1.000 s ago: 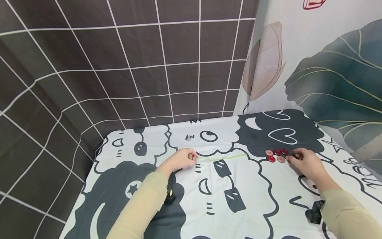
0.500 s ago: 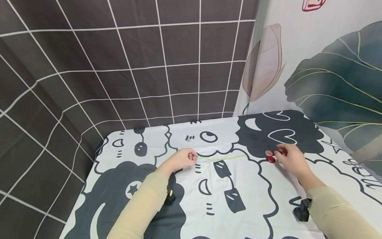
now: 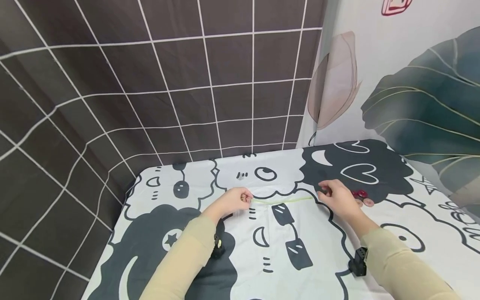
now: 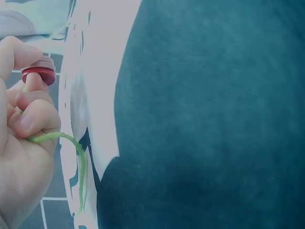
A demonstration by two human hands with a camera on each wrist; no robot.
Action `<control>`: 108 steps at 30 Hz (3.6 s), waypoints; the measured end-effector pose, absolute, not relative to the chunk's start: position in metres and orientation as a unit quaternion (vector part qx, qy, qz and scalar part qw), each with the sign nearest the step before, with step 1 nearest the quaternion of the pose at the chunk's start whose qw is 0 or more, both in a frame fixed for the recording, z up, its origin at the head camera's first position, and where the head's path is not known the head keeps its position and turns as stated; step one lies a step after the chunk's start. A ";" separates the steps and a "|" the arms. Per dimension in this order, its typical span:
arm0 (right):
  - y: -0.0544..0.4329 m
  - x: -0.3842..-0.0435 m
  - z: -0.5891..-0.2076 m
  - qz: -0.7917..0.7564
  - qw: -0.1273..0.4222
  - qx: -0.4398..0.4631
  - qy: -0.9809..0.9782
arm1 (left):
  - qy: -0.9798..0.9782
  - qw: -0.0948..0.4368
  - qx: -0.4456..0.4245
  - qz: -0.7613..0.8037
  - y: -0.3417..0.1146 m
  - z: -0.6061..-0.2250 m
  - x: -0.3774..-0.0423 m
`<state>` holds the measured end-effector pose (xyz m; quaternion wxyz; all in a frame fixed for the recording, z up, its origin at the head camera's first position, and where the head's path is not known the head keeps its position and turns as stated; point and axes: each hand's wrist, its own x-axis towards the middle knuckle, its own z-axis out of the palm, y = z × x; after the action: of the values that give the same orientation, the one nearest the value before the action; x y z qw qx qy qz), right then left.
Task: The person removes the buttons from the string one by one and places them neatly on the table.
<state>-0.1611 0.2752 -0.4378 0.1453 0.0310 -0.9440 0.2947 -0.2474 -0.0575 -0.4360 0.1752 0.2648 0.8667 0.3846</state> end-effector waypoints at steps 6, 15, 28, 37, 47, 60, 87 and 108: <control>0.262 -0.167 -0.444 0.308 0.134 0.046 -0.941 | 0.868 0.172 0.270 0.380 -0.055 -0.439 -0.247; 0.243 -0.178 -0.446 0.321 0.109 0.072 -0.938 | 0.872 0.179 0.250 0.381 -0.059 -0.438 -0.248; 0.218 -0.184 -0.448 0.332 0.089 0.100 -0.934 | 0.865 0.183 0.249 0.396 -0.056 -0.436 -0.247; 0.203 -0.185 -0.450 0.346 0.083 0.100 -0.929 | 0.860 0.184 0.255 0.402 -0.058 -0.436 -0.246; 0.179 -0.185 -0.450 0.369 0.050 0.121 -0.920 | 0.862 0.182 0.257 0.397 -0.058 -0.435 -0.247; 0.147 -0.190 -0.453 0.387 0.018 0.159 -0.908 | 0.874 0.167 0.260 0.375 -0.055 -0.436 -0.248; 0.116 -0.189 -0.458 0.425 0.020 0.116 -0.897 | 0.878 0.171 0.279 0.349 -0.051 -0.433 -0.246; 0.118 -0.194 -0.461 0.458 0.008 0.092 -0.884 | 0.847 0.197 0.275 0.409 -0.047 -0.433 -0.245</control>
<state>-0.1943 0.1183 -0.4610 0.0083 0.0916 -0.8842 0.4579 -0.2450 -0.0475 -0.4326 0.1974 0.2754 0.8473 0.4089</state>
